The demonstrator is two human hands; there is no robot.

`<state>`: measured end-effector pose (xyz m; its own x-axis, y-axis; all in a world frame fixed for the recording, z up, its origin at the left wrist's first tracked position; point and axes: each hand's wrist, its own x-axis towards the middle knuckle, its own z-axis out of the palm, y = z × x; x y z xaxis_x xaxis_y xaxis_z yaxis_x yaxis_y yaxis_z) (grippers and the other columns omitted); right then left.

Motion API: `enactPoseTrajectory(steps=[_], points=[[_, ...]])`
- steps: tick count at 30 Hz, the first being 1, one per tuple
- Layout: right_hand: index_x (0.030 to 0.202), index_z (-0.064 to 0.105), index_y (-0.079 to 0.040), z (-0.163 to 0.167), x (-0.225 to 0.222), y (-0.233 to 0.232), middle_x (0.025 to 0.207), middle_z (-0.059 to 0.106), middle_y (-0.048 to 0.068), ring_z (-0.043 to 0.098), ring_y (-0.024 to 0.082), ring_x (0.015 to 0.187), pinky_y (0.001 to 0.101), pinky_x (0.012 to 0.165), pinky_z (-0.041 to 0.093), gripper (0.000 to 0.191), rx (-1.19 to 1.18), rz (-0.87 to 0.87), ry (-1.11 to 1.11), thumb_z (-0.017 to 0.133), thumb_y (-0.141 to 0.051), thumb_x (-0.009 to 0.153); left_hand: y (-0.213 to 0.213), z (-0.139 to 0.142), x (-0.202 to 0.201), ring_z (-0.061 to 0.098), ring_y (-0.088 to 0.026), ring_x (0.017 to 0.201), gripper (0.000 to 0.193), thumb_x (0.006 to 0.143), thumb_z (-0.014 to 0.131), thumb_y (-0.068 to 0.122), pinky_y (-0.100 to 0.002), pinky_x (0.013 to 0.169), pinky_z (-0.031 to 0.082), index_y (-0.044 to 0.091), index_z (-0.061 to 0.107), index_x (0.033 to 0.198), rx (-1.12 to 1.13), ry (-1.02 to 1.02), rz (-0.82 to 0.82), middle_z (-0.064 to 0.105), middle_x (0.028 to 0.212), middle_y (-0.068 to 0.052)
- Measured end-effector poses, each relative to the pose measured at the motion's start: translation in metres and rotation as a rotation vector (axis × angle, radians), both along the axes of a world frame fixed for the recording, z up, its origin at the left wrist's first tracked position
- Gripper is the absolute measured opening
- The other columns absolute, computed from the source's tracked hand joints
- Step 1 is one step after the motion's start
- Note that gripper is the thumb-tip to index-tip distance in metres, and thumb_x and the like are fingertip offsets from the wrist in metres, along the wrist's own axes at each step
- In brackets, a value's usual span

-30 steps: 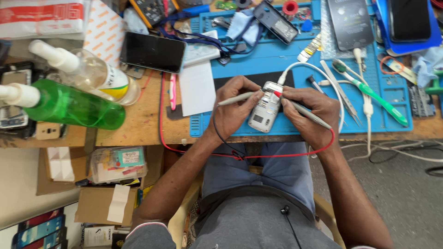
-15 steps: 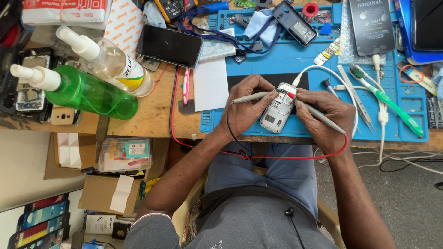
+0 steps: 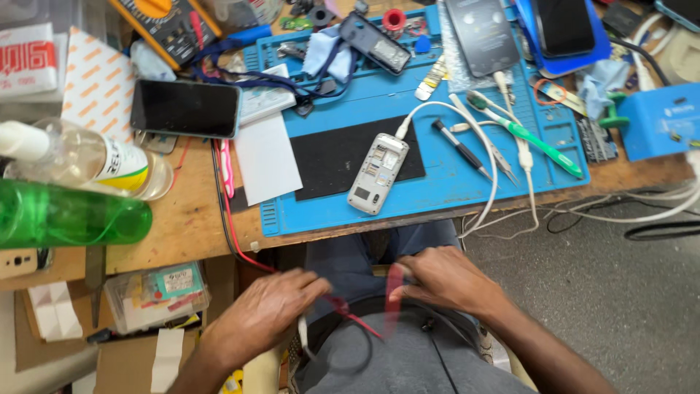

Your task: The person tests a disassembled mobile phone with multimeter probes, then uses a screwdriver and a plastic pry tool to remove screws and separate the phone casing. The person wipes the phone and its motherboard with a cloth and a toothbrush, then sprays a cleaning liquid onto the board and continues brushing. The clip ends with the person handling a white cable.

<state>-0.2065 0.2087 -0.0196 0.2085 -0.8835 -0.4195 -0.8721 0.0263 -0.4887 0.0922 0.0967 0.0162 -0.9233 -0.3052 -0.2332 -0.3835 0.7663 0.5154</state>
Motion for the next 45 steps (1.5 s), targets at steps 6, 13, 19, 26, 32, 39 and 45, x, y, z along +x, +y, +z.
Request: enactPoseTrajectory(steps=[6,13,19,26,32,39,45], points=[[0.105,0.075,-0.015,0.054,-0.039,-0.02,0.094,0.077,0.008,0.075,0.028,0.079,0.0383,0.065,0.058,0.02,-0.656,0.0,-0.019,0.07,-0.021,0.086,0.002,0.053,-0.018,0.067,-0.027,0.109,0.046,0.094,0.062,0.017,-0.044,0.083,0.056,0.019,0.059,0.139,-0.025,-0.026,0.218,0.067,0.118,-0.005],[0.114,0.077,-0.013,0.065,-0.078,-0.129,0.115,0.074,0.005,0.066,0.023,0.112,0.0411,0.099,0.048,0.026,-0.908,0.29,0.277,0.07,-0.013,0.088,-0.036,0.025,-0.137,0.055,-0.036,0.106,0.087,0.083,0.078,0.052,-0.046,0.09,0.048,-0.01,0.049,0.137,-0.419,0.264,0.375,0.057,0.115,-0.021],[0.105,0.079,-0.015,0.084,-0.08,-0.114,0.097,0.075,0.002,0.069,0.019,0.098,0.0378,0.09,0.049,0.017,-0.818,0.391,0.427,0.072,-0.023,0.092,-0.06,0.006,-0.126,0.055,-0.033,0.109,0.069,0.089,0.075,0.026,-0.043,0.101,0.048,-0.009,0.049,0.141,-0.506,0.324,0.159,0.057,0.119,-0.02],[0.107,0.079,-0.01,0.078,-0.083,-0.033,0.077,0.072,0.005,0.068,0.021,0.08,0.039,0.075,0.05,0.023,-0.81,0.2,0.419,0.075,-0.025,0.091,-0.058,0.062,-0.106,0.053,-0.035,0.111,0.061,0.085,0.07,0.015,-0.044,0.096,0.047,-0.01,0.051,0.138,-0.606,0.28,-0.11,0.055,0.123,-0.021],[0.112,0.078,-0.014,0.094,-0.148,0.066,0.094,0.076,0.007,0.069,0.02,0.084,0.0347,0.077,0.053,0.019,-0.689,-0.373,0.236,0.076,-0.026,0.096,-0.085,0.081,-0.089,0.055,-0.035,0.105,0.055,0.085,0.064,0.004,-0.045,0.095,0.048,-0.007,0.053,0.137,-0.63,0.173,-0.016,0.056,0.116,-0.02],[0.112,0.079,-0.02,0.03,-0.133,0.099,0.098,0.078,0.01,0.074,0.03,0.088,0.0413,0.078,0.059,0.028,-0.175,-0.478,0.444,0.079,-0.033,0.088,-0.101,0.018,-0.126,0.055,-0.038,0.111,0.06,0.086,0.076,0.017,-0.047,0.099,0.047,-0.006,0.053,0.137,-0.422,0.334,-0.005,0.057,0.122,-0.021],[0.115,0.075,-0.01,0.058,-0.088,0.059,0.108,0.075,0.011,0.072,0.03,0.096,0.0395,0.081,0.056,0.022,-0.714,-0.582,0.188,0.073,-0.015,0.094,-0.108,0.006,-0.109,0.055,-0.04,0.119,0.075,0.08,0.084,0.023,-0.048,0.103,0.045,-0.003,0.052,0.143,-0.338,0.476,0.127,0.058,0.131,-0.021]])
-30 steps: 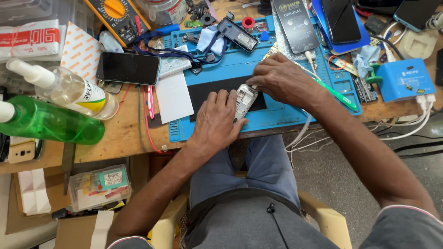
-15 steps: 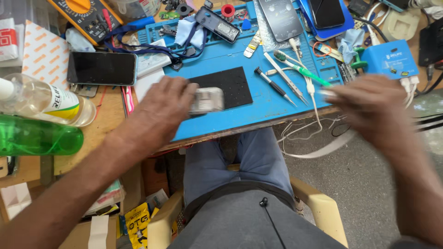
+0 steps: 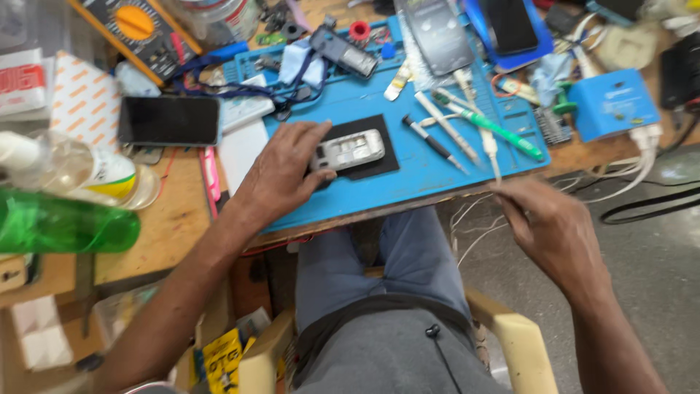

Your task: The person tests a disassembled mobile phone with multimeter probes, then uses a screwdriver and a plastic pry tool to remove screws and separate the phone casing. The person wipes the phone and its motherboard with a cloth and a toothbrush, then sprays a cleaning liquid onto the board and continues brushing. The clip ends with the person handling a white cable.

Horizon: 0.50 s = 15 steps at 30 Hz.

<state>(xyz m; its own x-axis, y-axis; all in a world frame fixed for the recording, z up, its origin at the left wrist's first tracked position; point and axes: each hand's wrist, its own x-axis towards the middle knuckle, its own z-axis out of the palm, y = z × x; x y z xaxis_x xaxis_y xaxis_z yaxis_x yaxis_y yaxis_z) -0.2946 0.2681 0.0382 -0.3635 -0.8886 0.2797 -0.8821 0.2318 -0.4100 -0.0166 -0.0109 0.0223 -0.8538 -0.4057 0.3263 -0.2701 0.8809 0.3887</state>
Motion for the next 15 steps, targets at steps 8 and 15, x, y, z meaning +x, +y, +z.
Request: enactPoseTrajectory(steps=[8,15], points=[[0.115,0.075,-0.006,-0.017,0.01,-0.118,0.097,0.071,0.016,0.07,0.036,0.089,0.0449,0.072,0.055,0.03,0.124,0.173,0.393,0.082,-0.017,0.088,0.012,-0.026,0.026,0.057,-0.035,0.119,0.077,0.08,0.086,0.019,-0.047,0.107,0.044,0.0,0.051,0.146,0.119,0.208,0.163,0.067,0.126,-0.014],[0.147,0.055,-0.006,0.006,0.014,-0.124,0.108,0.072,0.014,0.072,0.024,0.096,0.0324,0.084,0.061,0.043,-0.206,0.296,-0.578,0.071,0.007,0.109,0.015,-0.037,0.023,0.058,-0.029,0.12,0.074,0.08,0.086,0.017,-0.044,0.109,0.043,0.007,0.054,0.146,0.171,0.261,0.214,0.07,0.124,-0.005]])
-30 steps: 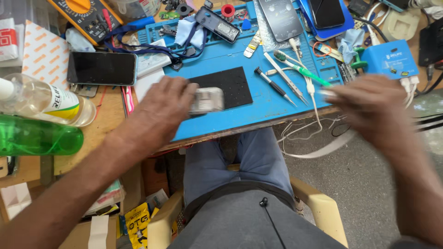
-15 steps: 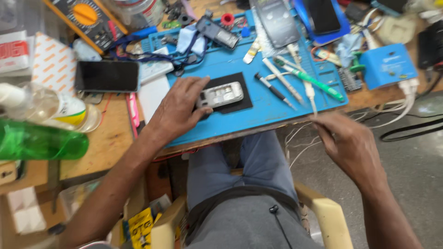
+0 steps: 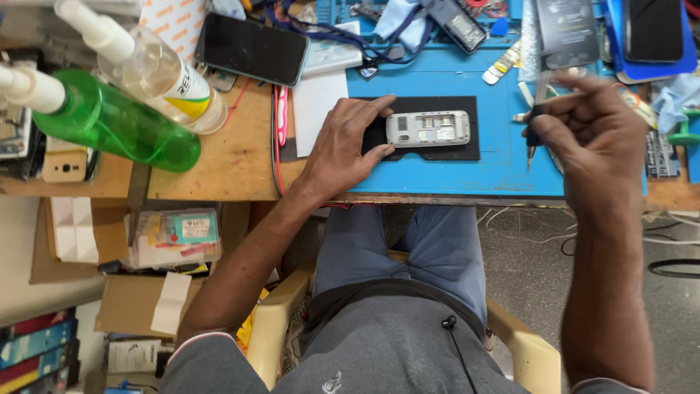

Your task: The person tests a disassembled mobile phone with multimeter probes, then uses a screwdriver and a plastic pry tool to remove screws and separate the phone casing. The person wipes the phone and its motherboard with a cloth and a toothbrush, then sprays a cleaning liquid onto the board and continues brushing. The clip ends with the person handling a white cable.

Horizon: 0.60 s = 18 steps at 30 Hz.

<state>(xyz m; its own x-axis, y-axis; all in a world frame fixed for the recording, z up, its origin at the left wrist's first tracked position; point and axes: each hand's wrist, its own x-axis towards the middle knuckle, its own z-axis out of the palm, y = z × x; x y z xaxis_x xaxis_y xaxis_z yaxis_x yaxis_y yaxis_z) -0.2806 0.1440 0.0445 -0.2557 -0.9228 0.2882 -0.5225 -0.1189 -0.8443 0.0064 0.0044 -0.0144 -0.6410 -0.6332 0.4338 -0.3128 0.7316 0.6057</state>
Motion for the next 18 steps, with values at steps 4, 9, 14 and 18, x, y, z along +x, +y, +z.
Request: enactPoseTrajectory(steps=[4,9,14,18], points=[[0.159,0.009,-0.008,-0.016,0.041,-0.009,0.112,0.07,0.012,0.075,0.022,0.105,0.0343,0.094,0.067,0.078,-0.244,0.141,-0.318,0.061,0.015,0.105,0.002,0.002,0.001,0.057,-0.029,0.122,0.072,0.081,0.086,0.018,-0.044,0.107,0.043,0.009,0.054,0.145,-0.044,0.01,-0.006,0.068,0.126,-0.006],[0.161,0.017,-0.01,-0.028,0.081,-0.034,0.122,0.069,0.019,0.074,0.026,0.115,0.0343,0.096,0.066,0.075,-0.345,0.284,0.056,0.066,0.016,0.11,0.003,0.003,0.001,0.056,-0.03,0.12,0.065,0.082,0.085,0.019,-0.044,0.107,0.043,0.01,0.057,0.14,-0.008,0.004,0.007,0.067,0.124,-0.007],[0.159,0.029,-0.009,-0.03,0.087,-0.042,0.121,0.07,0.017,0.075,0.022,0.113,0.031,0.094,0.065,0.068,-0.316,0.279,0.211,0.071,0.011,0.108,0.003,0.003,0.002,0.055,-0.031,0.122,0.059,0.081,0.085,0.018,-0.045,0.107,0.043,0.01,0.06,0.134,-0.031,0.012,0.005,0.066,0.126,-0.008],[0.158,0.031,-0.008,-0.037,0.084,-0.044,0.122,0.07,0.016,0.075,0.022,0.114,0.0321,0.095,0.063,0.067,-0.306,0.266,0.287,0.072,0.008,0.108,0.003,0.002,0.002,0.056,-0.029,0.123,0.05,0.083,0.084,0.018,-0.044,0.11,0.044,0.013,0.065,0.128,-0.007,-0.002,-0.002,0.067,0.129,-0.004]])
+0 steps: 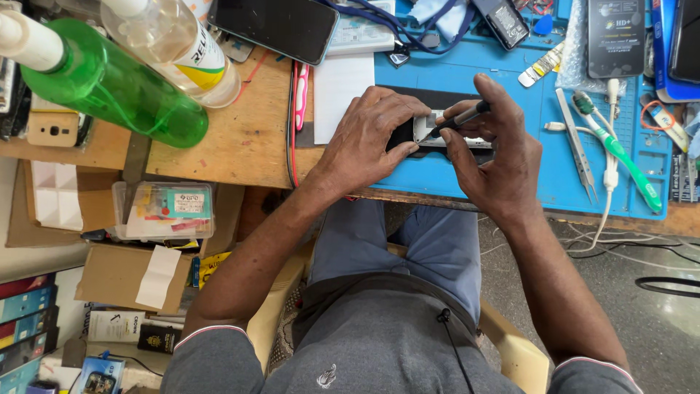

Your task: The person tests a disassembled mobile phone with multimeter probes, then uses a screwdriver and a plastic pry tool to remove screws and separate the phone casing. The person wipes the phone and its motherboard with a cloth and a toothbrush, then sprays a cleaning liquid onto the board and continues brushing. The clip ends with the person handling a white cable.

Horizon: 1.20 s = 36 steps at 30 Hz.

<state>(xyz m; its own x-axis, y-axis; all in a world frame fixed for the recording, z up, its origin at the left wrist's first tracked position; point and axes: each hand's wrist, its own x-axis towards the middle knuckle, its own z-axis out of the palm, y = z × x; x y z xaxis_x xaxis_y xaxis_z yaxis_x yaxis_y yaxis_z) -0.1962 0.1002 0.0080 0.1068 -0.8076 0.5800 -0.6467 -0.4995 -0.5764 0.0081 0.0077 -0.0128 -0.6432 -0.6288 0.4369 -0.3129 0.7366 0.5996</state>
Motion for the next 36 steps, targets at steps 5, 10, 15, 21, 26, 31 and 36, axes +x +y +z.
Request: enactPoseTrajectory(steps=[5,10,15,21,26,31,36], points=[[0.162,0.032,-0.01,-0.003,0.0,-0.002,0.123,0.07,0.017,0.075,0.021,0.112,0.0321,0.092,0.062,0.07,-0.021,-0.012,0.03,0.074,0.005,0.108,0.0,-0.001,-0.001,0.055,-0.028,0.125,0.05,0.082,0.084,0.016,-0.045,0.11,0.043,0.014,0.066,0.128,0.009,0.002,0.003,0.067,0.13,-0.004],[0.158,0.033,-0.01,-0.001,0.001,0.002,0.124,0.069,0.016,0.075,0.022,0.114,0.0325,0.095,0.062,0.065,-0.028,-0.019,0.031,0.074,0.004,0.11,-0.001,-0.001,0.0,0.055,-0.029,0.125,0.05,0.083,0.084,0.017,-0.046,0.113,0.043,0.014,0.065,0.128,0.008,-0.017,0.0,0.066,0.13,-0.004],[0.16,0.034,-0.008,-0.002,0.002,0.004,0.122,0.071,0.015,0.076,0.02,0.108,0.0311,0.09,0.065,0.068,-0.008,-0.065,0.073,0.077,0.002,0.108,-0.002,-0.003,-0.001,0.054,-0.029,0.126,0.051,0.083,0.084,0.018,-0.046,0.113,0.042,0.014,0.064,0.13,0.01,-0.024,-0.004,0.065,0.131,-0.004],[0.158,0.035,-0.008,-0.006,0.003,0.002,0.122,0.071,0.015,0.077,0.02,0.107,0.0299,0.09,0.065,0.067,-0.044,-0.086,0.087,0.079,0.001,0.108,-0.003,-0.005,0.0,0.054,-0.029,0.127,0.052,0.083,0.084,0.018,-0.046,0.113,0.042,0.014,0.064,0.131,0.011,-0.017,-0.008,0.065,0.132,-0.004],[0.156,0.036,-0.007,-0.005,0.002,0.0,0.123,0.07,0.016,0.076,0.02,0.108,0.0303,0.09,0.066,0.065,-0.037,-0.081,0.083,0.079,0.001,0.108,-0.002,-0.006,-0.001,0.054,-0.028,0.127,0.051,0.083,0.084,0.017,-0.045,0.113,0.042,0.015,0.063,0.13,0.015,-0.018,-0.001,0.065,0.132,-0.003],[0.156,0.042,-0.008,0.0,0.007,-0.003,0.118,0.072,0.013,0.076,0.018,0.101,0.0298,0.081,0.063,0.067,-0.101,-0.104,0.182,0.085,-0.004,0.105,-0.003,-0.009,-0.001,0.054,-0.028,0.128,0.051,0.085,0.084,0.018,-0.046,0.112,0.042,0.015,0.063,0.131,-0.012,-0.006,-0.002,0.064,0.132,-0.004],[0.147,0.053,-0.009,0.014,0.013,-0.009,0.122,0.073,0.011,0.076,0.022,0.104,0.0312,0.083,0.061,0.056,-0.075,-0.057,0.227,0.086,-0.006,0.102,-0.002,-0.012,-0.001,0.054,-0.028,0.127,0.049,0.085,0.084,0.018,-0.045,0.111,0.043,0.015,0.064,0.129,-0.016,0.0,-0.003,0.064,0.132,-0.003]])
